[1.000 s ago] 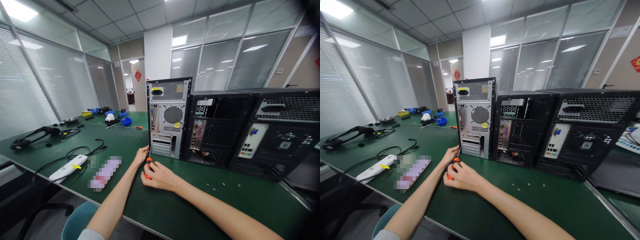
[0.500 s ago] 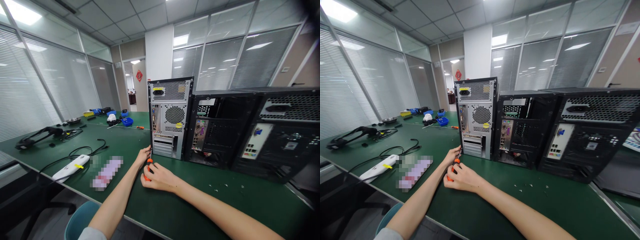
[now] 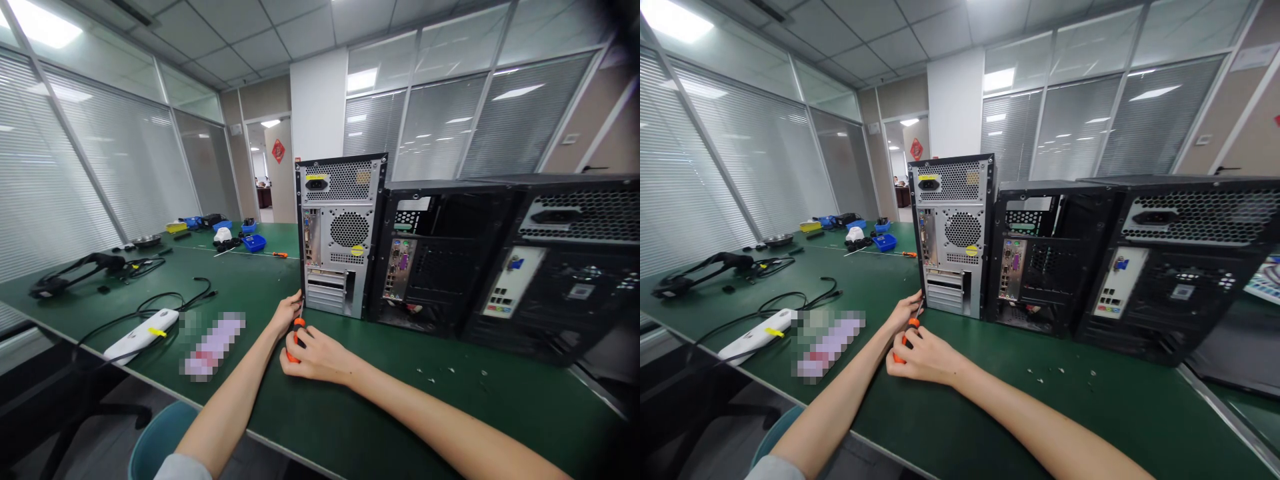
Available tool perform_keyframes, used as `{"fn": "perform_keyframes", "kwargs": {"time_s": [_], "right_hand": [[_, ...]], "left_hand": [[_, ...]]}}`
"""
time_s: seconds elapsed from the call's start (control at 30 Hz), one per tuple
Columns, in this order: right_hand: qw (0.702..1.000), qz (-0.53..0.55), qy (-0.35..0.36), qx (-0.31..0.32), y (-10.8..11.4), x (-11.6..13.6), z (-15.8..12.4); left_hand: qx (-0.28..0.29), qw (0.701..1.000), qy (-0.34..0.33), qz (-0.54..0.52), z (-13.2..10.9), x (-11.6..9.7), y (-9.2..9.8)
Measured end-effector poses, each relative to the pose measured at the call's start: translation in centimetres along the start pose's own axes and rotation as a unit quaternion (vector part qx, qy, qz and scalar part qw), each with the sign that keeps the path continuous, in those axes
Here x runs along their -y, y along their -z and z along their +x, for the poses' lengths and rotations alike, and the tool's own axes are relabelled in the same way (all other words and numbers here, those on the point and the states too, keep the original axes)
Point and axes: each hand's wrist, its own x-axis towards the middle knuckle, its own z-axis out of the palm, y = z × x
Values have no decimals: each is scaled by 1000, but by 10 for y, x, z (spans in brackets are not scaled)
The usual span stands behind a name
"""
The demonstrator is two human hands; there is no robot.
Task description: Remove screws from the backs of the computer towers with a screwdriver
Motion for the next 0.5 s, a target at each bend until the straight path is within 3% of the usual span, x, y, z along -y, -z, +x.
{"fn": "perform_keyframes", "kwargs": {"time_s": [0.5], "right_hand": [[1000, -2, 2, 3, -2, 1, 0]], "left_hand": [[2, 1000, 10, -1, -8, -7, -6]]}}
